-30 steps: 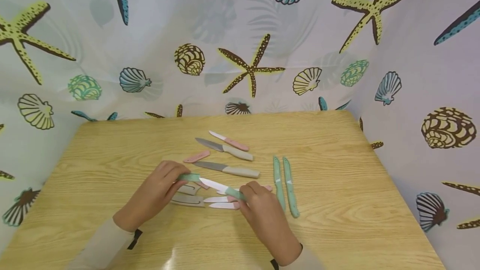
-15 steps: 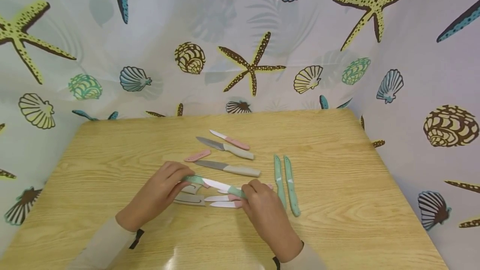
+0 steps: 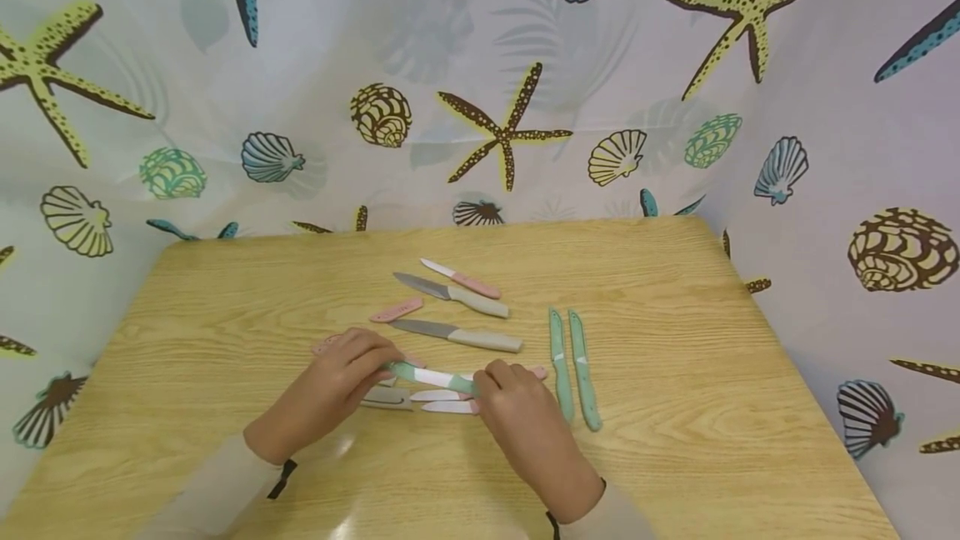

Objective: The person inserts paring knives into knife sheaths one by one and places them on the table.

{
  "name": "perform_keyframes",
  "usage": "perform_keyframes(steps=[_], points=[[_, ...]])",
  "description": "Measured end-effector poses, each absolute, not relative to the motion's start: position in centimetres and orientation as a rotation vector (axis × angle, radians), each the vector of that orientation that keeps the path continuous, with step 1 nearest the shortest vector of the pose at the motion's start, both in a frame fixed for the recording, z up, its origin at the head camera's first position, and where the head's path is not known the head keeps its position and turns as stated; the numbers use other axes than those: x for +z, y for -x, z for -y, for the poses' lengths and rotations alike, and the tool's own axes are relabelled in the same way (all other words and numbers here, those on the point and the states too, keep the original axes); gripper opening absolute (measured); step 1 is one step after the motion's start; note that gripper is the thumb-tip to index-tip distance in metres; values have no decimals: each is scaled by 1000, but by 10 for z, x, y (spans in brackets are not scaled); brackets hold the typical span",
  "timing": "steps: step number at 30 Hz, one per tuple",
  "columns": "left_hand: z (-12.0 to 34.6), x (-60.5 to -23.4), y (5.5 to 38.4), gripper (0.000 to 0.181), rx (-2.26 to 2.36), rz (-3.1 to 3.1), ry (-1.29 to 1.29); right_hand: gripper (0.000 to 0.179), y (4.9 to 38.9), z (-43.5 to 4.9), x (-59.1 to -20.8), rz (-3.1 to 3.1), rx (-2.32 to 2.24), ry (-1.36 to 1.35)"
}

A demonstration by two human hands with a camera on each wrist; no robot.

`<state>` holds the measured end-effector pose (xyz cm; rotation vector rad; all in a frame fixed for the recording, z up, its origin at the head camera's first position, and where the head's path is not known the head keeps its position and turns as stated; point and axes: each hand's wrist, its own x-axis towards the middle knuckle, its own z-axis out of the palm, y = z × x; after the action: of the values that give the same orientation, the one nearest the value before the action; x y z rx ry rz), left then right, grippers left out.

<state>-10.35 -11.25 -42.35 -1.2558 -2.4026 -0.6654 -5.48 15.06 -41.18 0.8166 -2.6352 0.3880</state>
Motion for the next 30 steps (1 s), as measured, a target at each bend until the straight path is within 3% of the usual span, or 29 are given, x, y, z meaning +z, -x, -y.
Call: perform_keyframes(steps=[30], points=[[98, -434, 100, 27, -677, 2428, 1345, 20, 57, -139, -425, 2707, 568, -869]])
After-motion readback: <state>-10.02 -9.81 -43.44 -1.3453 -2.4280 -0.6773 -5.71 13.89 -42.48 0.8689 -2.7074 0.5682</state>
